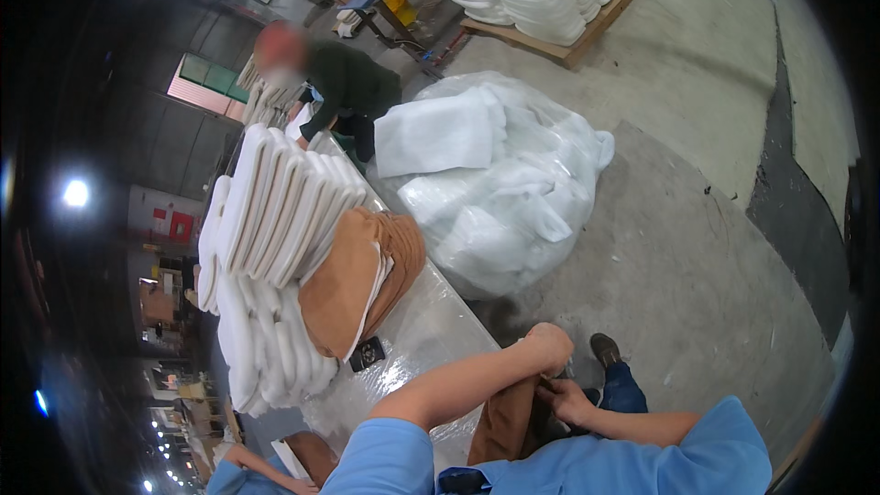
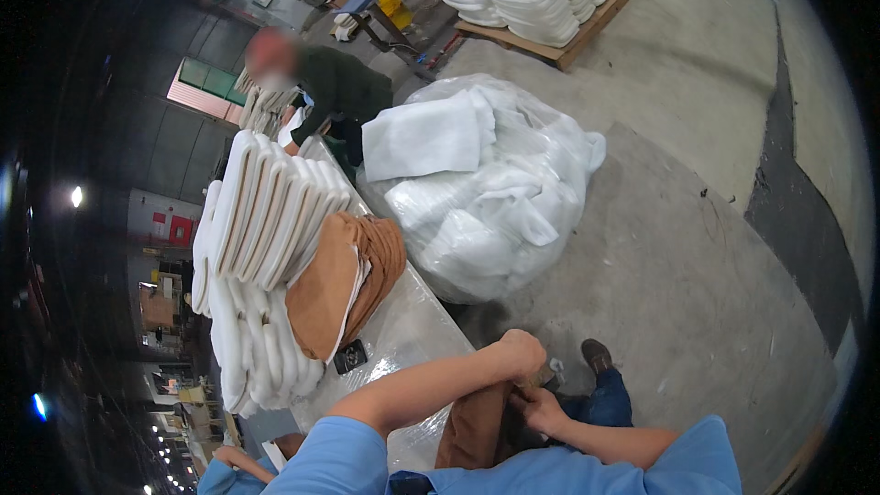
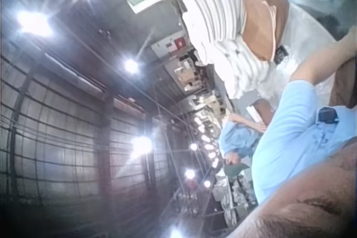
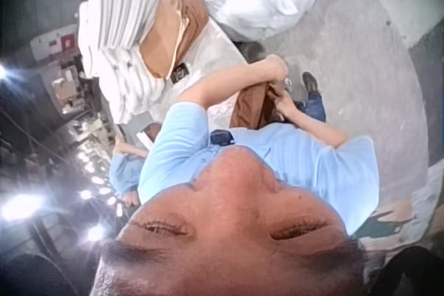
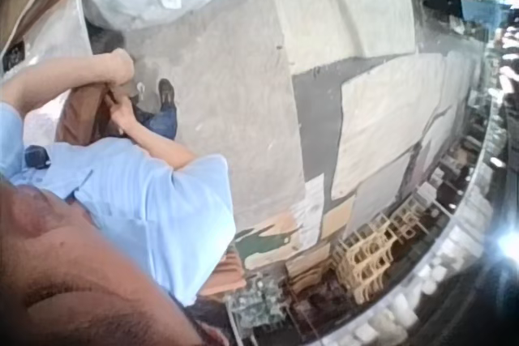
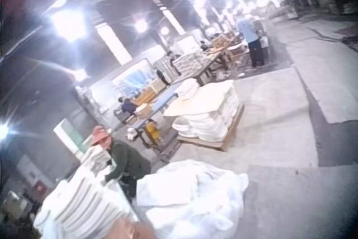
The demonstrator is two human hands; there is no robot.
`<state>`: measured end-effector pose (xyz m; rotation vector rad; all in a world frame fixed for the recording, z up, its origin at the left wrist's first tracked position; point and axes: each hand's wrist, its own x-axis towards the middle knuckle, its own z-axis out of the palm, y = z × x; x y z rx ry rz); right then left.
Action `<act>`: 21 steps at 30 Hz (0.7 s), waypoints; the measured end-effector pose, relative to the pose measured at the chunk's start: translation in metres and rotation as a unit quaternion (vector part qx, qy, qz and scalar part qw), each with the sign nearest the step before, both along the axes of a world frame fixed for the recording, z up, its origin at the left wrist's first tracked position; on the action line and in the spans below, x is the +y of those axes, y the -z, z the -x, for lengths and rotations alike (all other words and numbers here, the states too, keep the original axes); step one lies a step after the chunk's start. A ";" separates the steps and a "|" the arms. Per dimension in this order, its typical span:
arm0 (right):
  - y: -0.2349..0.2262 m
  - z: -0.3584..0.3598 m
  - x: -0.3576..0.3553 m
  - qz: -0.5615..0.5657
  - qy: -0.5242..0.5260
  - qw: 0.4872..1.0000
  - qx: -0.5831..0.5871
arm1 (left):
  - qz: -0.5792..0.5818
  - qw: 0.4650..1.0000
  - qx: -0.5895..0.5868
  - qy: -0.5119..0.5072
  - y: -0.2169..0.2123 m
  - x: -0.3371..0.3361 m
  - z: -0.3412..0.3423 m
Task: The person folds brown cushion covers and white cushion inserts, then places them into a plastic bag. The person repeats this process with multiple cushions, stacking the finished items on a table.
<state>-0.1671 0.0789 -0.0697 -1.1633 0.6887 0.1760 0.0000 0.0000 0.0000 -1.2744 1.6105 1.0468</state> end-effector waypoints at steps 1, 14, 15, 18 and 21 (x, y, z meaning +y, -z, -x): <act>0.000 0.001 0.000 0.005 0.000 1.000 -0.002 | -0.001 1.000 0.002 0.004 -0.008 -0.003 0.001; -0.032 0.003 -0.021 0.060 -0.062 0.995 0.050 | -0.073 0.990 0.104 -0.065 0.031 -0.006 -0.033; -0.027 0.006 -0.019 0.039 -0.038 0.998 0.038 | -0.066 0.988 0.119 -0.077 0.040 -0.004 -0.034; -0.001 0.003 -0.002 -0.082 0.059 0.995 0.003 | -0.043 0.984 0.143 -0.097 0.061 0.006 -0.043; 0.016 -0.006 0.007 -0.278 0.180 0.944 0.012 | -0.009 0.984 0.150 -0.094 0.071 0.010 -0.046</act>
